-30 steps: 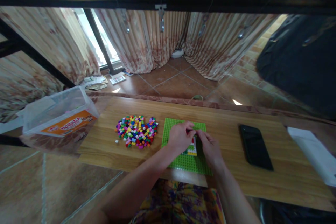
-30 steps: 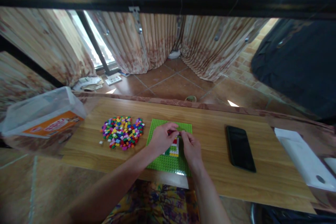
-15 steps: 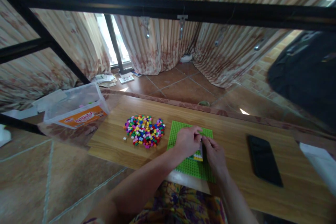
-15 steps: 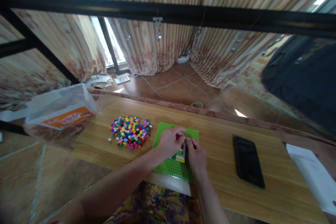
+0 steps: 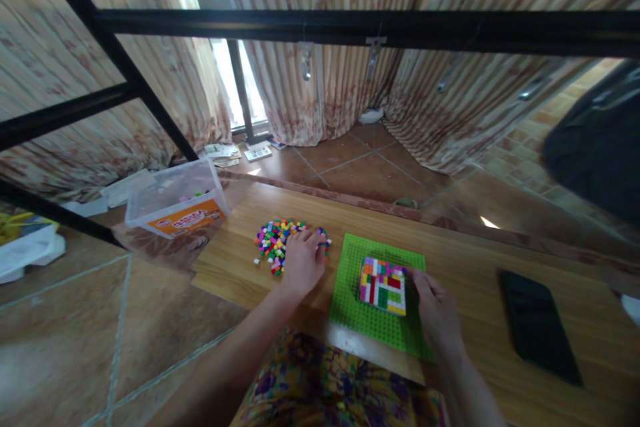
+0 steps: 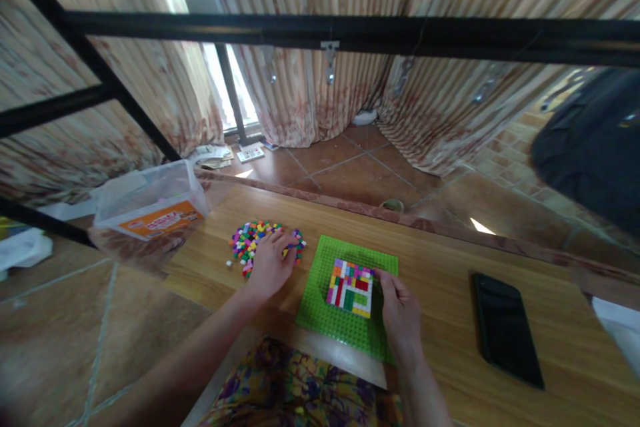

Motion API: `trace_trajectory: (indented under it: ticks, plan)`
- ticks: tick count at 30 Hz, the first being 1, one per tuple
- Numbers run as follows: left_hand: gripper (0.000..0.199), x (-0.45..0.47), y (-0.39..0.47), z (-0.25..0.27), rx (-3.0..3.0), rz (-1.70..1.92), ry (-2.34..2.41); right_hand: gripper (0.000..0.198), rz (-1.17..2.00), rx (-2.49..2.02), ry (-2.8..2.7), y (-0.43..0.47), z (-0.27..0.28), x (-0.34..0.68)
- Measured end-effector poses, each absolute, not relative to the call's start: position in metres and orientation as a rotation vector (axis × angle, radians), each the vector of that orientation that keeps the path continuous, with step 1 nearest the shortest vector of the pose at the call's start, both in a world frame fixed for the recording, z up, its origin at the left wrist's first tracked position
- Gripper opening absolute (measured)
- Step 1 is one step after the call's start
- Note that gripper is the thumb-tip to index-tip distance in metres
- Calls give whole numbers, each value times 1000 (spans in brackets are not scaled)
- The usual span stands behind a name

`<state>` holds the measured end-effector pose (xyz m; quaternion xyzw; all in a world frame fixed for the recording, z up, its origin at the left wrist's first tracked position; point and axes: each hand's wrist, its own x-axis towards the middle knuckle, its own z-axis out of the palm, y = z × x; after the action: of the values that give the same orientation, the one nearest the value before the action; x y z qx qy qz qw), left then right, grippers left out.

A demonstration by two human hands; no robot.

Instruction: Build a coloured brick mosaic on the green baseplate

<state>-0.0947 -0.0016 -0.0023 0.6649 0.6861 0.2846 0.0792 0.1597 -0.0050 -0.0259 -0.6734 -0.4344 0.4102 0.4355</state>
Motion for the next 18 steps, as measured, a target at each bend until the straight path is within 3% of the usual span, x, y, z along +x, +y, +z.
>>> trace_trajectory:
  ticks: [6,11,18]
  plan:
    - [12,-95,-4,0,2113,544,2193,43,975,-1694,-1143,-5,-30,159]
    - [17,-83,-2,2,2123,483,2225,38,948,-1677,-1149,-5,-32,160]
    - [8,-83,1,-2,2121,449,2265,38,966,-1655,-1156,-5,-38,161]
